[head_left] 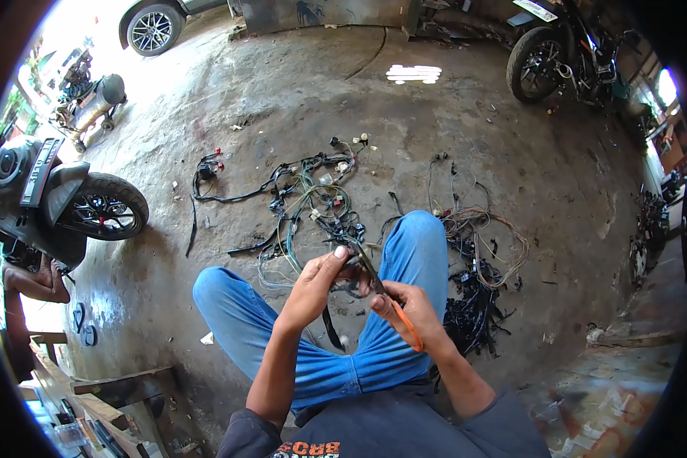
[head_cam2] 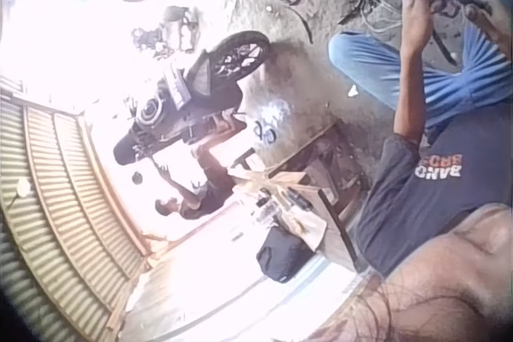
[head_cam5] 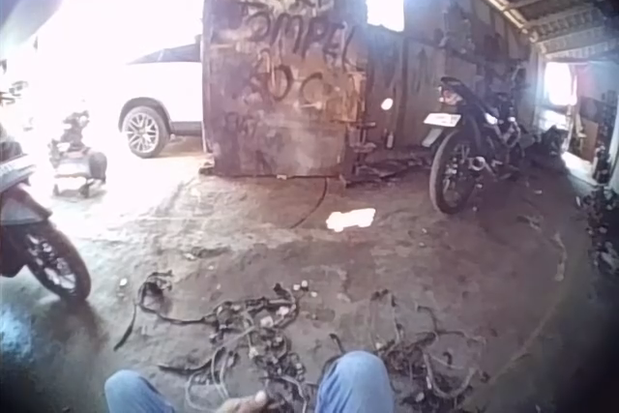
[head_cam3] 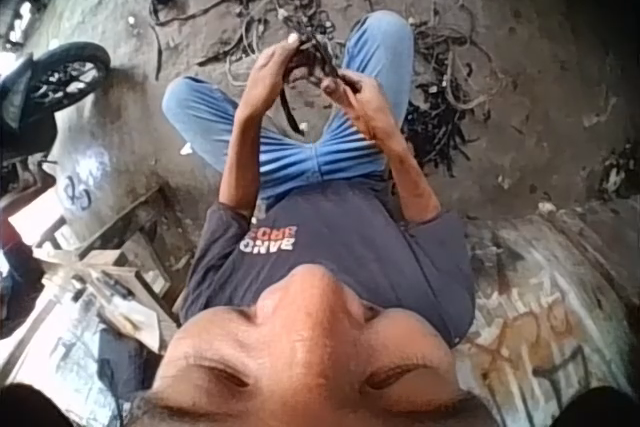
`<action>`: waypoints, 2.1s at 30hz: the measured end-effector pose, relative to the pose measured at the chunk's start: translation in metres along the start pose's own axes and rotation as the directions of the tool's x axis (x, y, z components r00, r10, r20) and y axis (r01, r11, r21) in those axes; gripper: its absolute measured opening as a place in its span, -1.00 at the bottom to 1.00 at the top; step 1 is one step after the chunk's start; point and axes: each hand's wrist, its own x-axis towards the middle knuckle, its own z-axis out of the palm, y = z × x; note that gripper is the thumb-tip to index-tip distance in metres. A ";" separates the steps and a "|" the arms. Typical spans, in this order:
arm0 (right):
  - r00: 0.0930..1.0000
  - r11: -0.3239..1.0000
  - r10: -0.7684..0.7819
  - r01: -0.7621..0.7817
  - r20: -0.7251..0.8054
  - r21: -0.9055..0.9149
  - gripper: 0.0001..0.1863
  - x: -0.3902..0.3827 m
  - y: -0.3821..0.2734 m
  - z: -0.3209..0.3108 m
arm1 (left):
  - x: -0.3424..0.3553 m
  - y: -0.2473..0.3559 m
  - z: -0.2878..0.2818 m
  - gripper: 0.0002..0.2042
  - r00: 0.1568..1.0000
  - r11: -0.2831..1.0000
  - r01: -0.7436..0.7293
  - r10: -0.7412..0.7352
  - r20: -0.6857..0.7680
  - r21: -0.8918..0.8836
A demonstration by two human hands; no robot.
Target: Repairing or modifying a motorcycle wiring harness by cutting tape and wires using scissors.
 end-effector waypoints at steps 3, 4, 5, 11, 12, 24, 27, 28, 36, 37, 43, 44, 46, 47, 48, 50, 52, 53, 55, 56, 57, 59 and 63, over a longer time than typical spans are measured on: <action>0.948 0.937 -0.208 0.122 -0.243 -0.326 -0.40 0.002 0.003 0.001 | 0.003 0.004 -0.006 -0.56 0.969 0.888 -0.234 0.248 0.016 0.396; 0.948 0.937 -0.209 0.123 -0.241 -0.326 -0.40 0.003 0.003 0.003 | 0.003 0.008 -0.006 -0.59 0.906 0.643 -0.335 0.420 0.048 0.688; 0.940 0.928 -0.193 0.082 -0.282 -0.362 -0.41 0.004 0.002 0.005 | 0.004 0.005 -0.009 -0.69 0.884 0.645 -0.387 0.462 0.067 0.659; 0.826 0.884 -0.248 -0.020 -0.507 -0.466 -0.36 0.029 0.035 -0.025 | -0.020 0.027 0.013 -0.86 0.872 0.457 -0.416 0.446 0.202 0.786; 0.720 0.900 -0.315 0.020 -0.618 -0.436 -0.33 0.035 0.047 -0.041 | -0.027 0.030 0.016 -0.88 0.857 0.441 -0.479 0.421 0.297 0.759; 0.766 0.977 0.207 -0.137 -0.609 0.161 -0.32 -0.061 0.107 -0.120 | -0.029 -0.030 -0.013 -0.51 0.954 0.870 0.280 -0.300 0.016 -0.406; 0.620 0.804 0.561 -0.566 -0.549 0.182 -0.20 -0.081 0.159 -0.129 | -0.033 -0.059 -0.019 -0.51 0.941 0.795 0.311 -0.336 0.049 -0.521; 0.674 0.782 0.568 -0.621 -0.473 0.053 -0.19 -0.092 0.181 -0.142 | -0.032 -0.064 -0.018 -0.52 0.936 0.773 0.304 -0.353 0.022 -0.557; 0.547 0.725 0.469 -0.687 -0.693 -0.052 -0.15 -0.102 0.192 -0.139 | -0.011 -0.090 -0.016 -0.55 0.956 0.635 0.206 -0.292 0.016 -0.745; 0.531 0.744 0.448 -0.667 -0.720 -0.029 -0.16 -0.097 0.189 -0.142 | -0.009 -0.087 -0.015 -0.57 0.955 0.614 0.214 -0.294 0.033 -0.760; 0.830 0.965 0.244 -0.260 -0.502 0.038 -0.29 -0.080 0.086 -0.107 | -0.004 -0.087 -0.007 -0.53 0.968 0.651 0.191 -0.251 0.030 -0.734; 0.920 0.993 0.113 -0.121 -0.376 0.003 -0.34 -0.079 0.062 -0.089 | -0.005 -0.084 -0.004 -0.53 0.968 0.655 0.188 -0.249 0.026 -0.732; 0.992 0.997 -0.017 0.026 -0.124 0.073 -0.38 -0.077 0.038 -0.060 | -0.005 -0.081 0.002 -0.48 0.967 0.701 0.164 -0.253 -0.028 -0.694; 0.997 0.984 0.061 -0.052 -0.048 0.173 -0.36 -0.076 0.028 -0.042 | -0.004 -0.082 0.002 -0.48 0.968 0.703 0.164 -0.251 -0.026 -0.693; 0.991 0.955 0.132 -0.136 0.035 0.265 -0.34 -0.075 0.023 -0.026 | -0.003 -0.083 0.003 -0.47 0.967 0.691 0.162 -0.253 -0.025 -0.705; 0.942 0.919 0.256 -0.307 0.218 0.248 -0.32 -0.066 0.031 -0.008 | -0.002 -0.081 0.008 -0.46 0.967 0.681 0.164 -0.254 -0.020 -0.714; 0.937 0.930 0.274 -0.315 0.218 0.188 -0.27 -0.054 0.044 0.008 | -0.003 -0.075 0.013 -0.43 0.932 0.634 0.171 -0.353 -0.085 -0.754; 0.932 0.930 0.306 -0.337 0.192 0.151 -0.25 -0.050 0.047 0.014 | -0.004 -0.075 0.014 -0.43 0.931 0.636 0.170 -0.353 -0.088 -0.753; 0.929 0.924 0.341 -0.360 0.146 0.128 -0.22 -0.044 0.057 0.021 | -0.006 -0.076 0.012 -0.48 0.944 0.615 0.181 -0.328 -0.041 -0.768; 0.928 0.924 0.341 -0.360 0.148 0.129 -0.22 -0.043 0.058 0.023 | -0.007 -0.080 0.009 -0.48 0.943 0.616 0.180 -0.329 -0.043 -0.767; 0.934 0.932 0.329 -0.345 0.143 0.113 -0.21 -0.042 0.057 0.023 | -0.007 -0.084 0.004 -0.50 0.952 0.584 0.176 -0.307 -0.015 -0.792; 0.938 0.939 0.317 -0.331 0.137 0.096 -0.20 -0.041 0.057 0.024 | -0.008 -0.089 -0.002 -0.52 0.959 0.551 0.174 -0.284 0.012 -0.816; 0.941 0.944 0.319 -0.326 0.108 0.051 -0.18 -0.041 0.052 0.019 | -0.007 -0.078 0.002 -0.56 0.956 0.527 0.151 -0.292 -0.012 -0.836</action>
